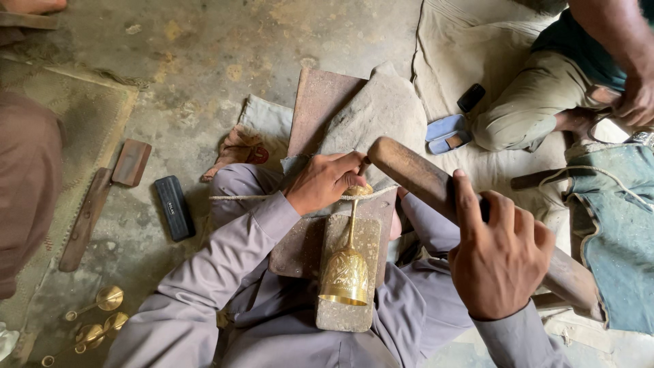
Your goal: The person sits on the floor and uses a hammer and chisel to engrave a decorative pattern on a brass bell. They repeatedly strike the chisel to create fine lines and shapes on the bell's surface.
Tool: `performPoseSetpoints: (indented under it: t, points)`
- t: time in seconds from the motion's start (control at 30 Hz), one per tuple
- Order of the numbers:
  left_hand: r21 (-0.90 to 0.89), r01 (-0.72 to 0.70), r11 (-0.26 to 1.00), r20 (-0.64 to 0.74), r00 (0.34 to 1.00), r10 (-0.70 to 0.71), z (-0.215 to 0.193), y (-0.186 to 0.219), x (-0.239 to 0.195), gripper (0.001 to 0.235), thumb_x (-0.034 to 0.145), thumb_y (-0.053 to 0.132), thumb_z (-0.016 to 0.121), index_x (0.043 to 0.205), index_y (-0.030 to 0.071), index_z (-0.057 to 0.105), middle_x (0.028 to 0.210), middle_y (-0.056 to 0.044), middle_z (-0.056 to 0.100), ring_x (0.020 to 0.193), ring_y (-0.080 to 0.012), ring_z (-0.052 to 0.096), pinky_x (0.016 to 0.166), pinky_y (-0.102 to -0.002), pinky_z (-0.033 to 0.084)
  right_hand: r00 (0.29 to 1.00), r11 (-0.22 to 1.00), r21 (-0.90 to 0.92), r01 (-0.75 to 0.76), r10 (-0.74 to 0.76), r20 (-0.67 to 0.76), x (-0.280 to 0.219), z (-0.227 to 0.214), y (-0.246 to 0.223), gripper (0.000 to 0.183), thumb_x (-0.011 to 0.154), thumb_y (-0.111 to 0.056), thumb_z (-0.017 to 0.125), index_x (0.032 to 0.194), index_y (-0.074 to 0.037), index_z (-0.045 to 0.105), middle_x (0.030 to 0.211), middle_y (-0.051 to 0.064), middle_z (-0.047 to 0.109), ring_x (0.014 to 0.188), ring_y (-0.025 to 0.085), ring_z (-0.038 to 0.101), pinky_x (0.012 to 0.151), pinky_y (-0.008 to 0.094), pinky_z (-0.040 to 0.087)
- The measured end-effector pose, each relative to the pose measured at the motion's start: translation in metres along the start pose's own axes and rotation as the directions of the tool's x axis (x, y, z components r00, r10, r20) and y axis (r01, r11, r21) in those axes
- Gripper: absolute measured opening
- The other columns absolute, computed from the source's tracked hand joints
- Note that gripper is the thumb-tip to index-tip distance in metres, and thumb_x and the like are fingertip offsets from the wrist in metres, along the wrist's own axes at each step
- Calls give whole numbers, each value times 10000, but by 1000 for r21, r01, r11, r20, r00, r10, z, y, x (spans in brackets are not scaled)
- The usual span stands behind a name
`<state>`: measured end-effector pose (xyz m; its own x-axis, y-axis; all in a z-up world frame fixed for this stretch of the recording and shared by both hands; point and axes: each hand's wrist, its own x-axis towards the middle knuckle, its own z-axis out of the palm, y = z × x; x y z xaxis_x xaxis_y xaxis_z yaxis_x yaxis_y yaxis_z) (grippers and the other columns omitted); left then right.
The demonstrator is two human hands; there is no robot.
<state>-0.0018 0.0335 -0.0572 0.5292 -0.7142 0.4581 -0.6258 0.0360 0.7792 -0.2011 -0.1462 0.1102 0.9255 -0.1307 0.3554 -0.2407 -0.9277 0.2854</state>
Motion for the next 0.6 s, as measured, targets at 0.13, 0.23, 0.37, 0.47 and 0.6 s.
performPoseSetpoints:
  t: [0.13, 0.23, 0.37, 0.47, 0.6]
  points:
    - [26, 44, 999, -33, 998, -43, -1, 7, 2, 302, 964, 220, 712, 1197, 72, 590, 874, -68, 728, 796, -175, 775, 634, -302, 603, 999, 992, 126, -33, 29, 33, 6, -2, -4, 671, 832, 2, 611, 1488, -123, 545, 1082, 135, 658, 918, 282, 618, 832, 411, 443]
    - [39, 50, 998, -22, 999, -49, -2, 8, 2, 255, 988, 232, 730, 1136, 80, 589, 885, -59, 723, 814, -169, 774, 646, -302, 604, 998, 1000, 12, 20, -21, 61, 8, -5, -1, 679, 857, -12, 606, 1509, -191, 545, 1121, 111, 677, 916, 257, 620, 814, 411, 429]
    - [120, 39, 992, -50, 998, -33, -3, 8, 3, 346, 916, 248, 750, 1145, 36, 599, 817, -82, 693, 693, -206, 710, 598, -352, 559, 997, 942, 328, -76, 60, 57, 9, -3, -2, 716, 814, -16, 576, 1521, -112, 516, 1109, 160, 642, 939, 306, 603, 820, 428, 427]
    - [59, 15, 998, -47, 999, -12, -2, 8, 2, 239, 970, 223, 719, 1106, 63, 605, 857, -73, 700, 727, -190, 733, 603, -328, 581, 999, 996, 90, 25, -27, 26, 9, -2, -2, 665, 894, -47, 611, 1535, -207, 536, 1155, 116, 666, 964, 268, 620, 855, 422, 438]
    - [43, 64, 997, -54, 997, -62, -2, 10, -4, 228, 977, 219, 740, 1055, 71, 585, 838, -69, 704, 724, -189, 748, 610, -336, 576, 999, 996, 81, 31, -34, 35, 11, -1, -3, 734, 830, -45, 604, 1537, -233, 552, 1196, 93, 679, 1007, 269, 634, 892, 430, 445]
